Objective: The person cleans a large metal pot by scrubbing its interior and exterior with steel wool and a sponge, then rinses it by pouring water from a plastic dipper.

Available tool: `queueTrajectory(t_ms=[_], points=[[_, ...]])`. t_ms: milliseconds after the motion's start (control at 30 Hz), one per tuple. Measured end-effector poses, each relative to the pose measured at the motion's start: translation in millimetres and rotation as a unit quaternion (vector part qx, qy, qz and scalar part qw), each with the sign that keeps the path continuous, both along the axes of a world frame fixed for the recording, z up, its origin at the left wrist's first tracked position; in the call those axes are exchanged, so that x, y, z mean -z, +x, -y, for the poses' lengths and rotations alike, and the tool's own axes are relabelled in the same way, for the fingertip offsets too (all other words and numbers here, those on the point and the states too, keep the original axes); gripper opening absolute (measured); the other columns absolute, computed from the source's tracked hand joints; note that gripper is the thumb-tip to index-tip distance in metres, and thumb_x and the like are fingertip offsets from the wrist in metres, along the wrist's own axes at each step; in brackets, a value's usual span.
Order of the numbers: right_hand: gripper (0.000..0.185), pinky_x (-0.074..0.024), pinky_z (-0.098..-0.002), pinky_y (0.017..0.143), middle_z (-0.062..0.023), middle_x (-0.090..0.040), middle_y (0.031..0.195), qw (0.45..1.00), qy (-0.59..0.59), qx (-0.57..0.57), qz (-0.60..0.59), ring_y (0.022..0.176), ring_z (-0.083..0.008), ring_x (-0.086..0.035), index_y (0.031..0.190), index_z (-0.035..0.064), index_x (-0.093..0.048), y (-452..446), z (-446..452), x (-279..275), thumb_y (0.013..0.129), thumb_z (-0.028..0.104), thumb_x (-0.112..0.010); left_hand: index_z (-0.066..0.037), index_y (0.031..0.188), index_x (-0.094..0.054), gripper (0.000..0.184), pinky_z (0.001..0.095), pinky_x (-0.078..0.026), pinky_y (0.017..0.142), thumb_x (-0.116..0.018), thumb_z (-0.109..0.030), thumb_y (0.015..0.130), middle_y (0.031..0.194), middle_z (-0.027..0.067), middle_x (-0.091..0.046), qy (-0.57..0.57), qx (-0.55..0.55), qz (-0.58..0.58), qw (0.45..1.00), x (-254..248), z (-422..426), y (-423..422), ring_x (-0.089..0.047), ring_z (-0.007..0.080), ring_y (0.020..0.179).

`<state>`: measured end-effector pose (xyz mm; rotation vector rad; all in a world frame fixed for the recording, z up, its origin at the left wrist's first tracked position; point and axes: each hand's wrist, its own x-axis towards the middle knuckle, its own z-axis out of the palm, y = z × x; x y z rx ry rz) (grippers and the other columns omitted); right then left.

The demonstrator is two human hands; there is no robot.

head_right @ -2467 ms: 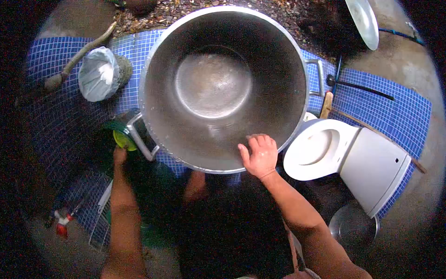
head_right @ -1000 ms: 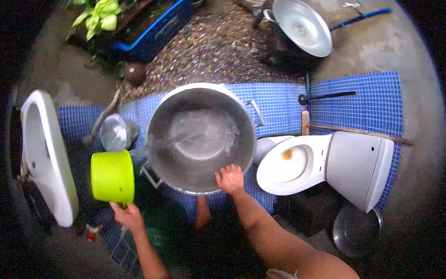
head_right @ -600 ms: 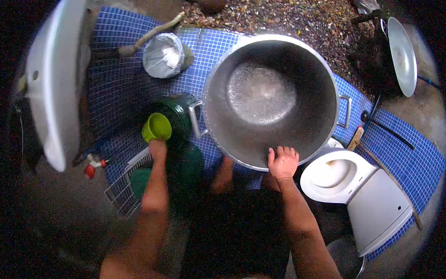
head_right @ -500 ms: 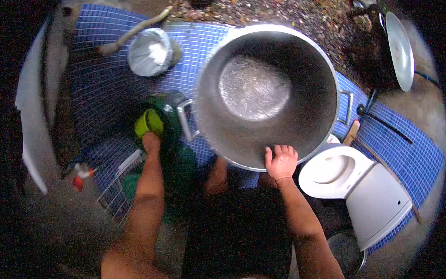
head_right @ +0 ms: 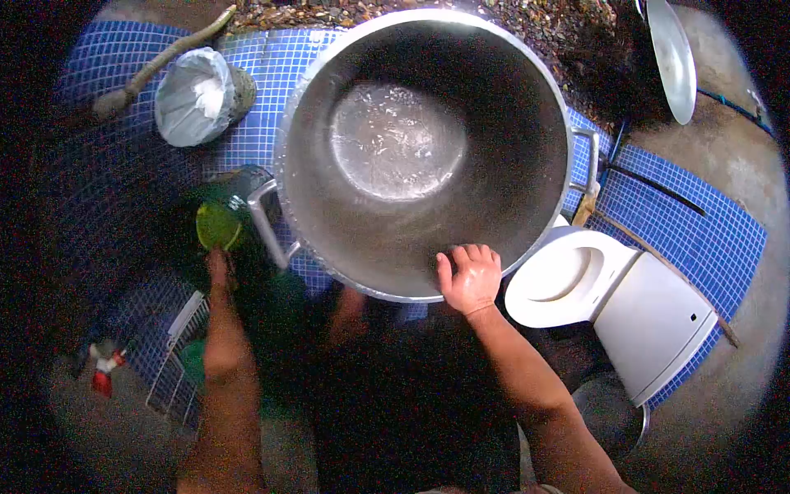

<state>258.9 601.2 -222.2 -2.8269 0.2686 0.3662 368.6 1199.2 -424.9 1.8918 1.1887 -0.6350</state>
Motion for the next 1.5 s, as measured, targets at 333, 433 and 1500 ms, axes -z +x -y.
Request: queueTrajectory(t_ms=[333,433,1500], points=[[0.039,-0.0472,-0.0486,0.091,-0.0125,-0.072,0.096,0.996,-0.027,0.024,-0.078,0.101,-0.0321,-0.065,0.089,0.0095,-0.075,1.6,7.1,-25.0,0.096,0.046,-0.063,-0.003,0.099,-0.065,0.016,0.0275,-0.039,0.051,-0.066,-0.019,0.100,0.081,0.0071,-0.061,0.132,0.264,0.349,0.890,-213.0,45.6,-22.1,-0.054,0.0121,0.060],[0.038,-0.0474,-0.0484,0.091,-0.0123,-0.072,0.095,0.998,-0.018,0.036,-0.045,0.101,-0.0323,-0.065,0.088,0.0096,-0.075,-4.2,10.4,-23.0,0.096,0.045,-0.063,-0.002,0.102,-0.065,0.015,0.0263,-0.038,0.051,-0.067,-0.017,0.100,0.076,0.0045,-0.060,-0.094,0.084,0.281,0.951,-327.4,148.2,12.3,-0.050,0.0108,0.057],[0.034,-0.0479,-0.0468,0.094,-0.0118,-0.071,0.089,0.999,-0.005,0.049,-0.006,0.097,-0.0318,-0.065,0.085,0.0094,-0.075,-4.2,16.1,-28.6,0.092,0.042,-0.069,0.011,0.127,-0.063,0.050,0.0498,-0.056,0.088,-0.051,-0.035,0.111,0.117,0.0332,-0.072,0.376,0.231,0.059,0.895,-229.2,104.7,-19.5,-0.071,0.0467,0.106]])
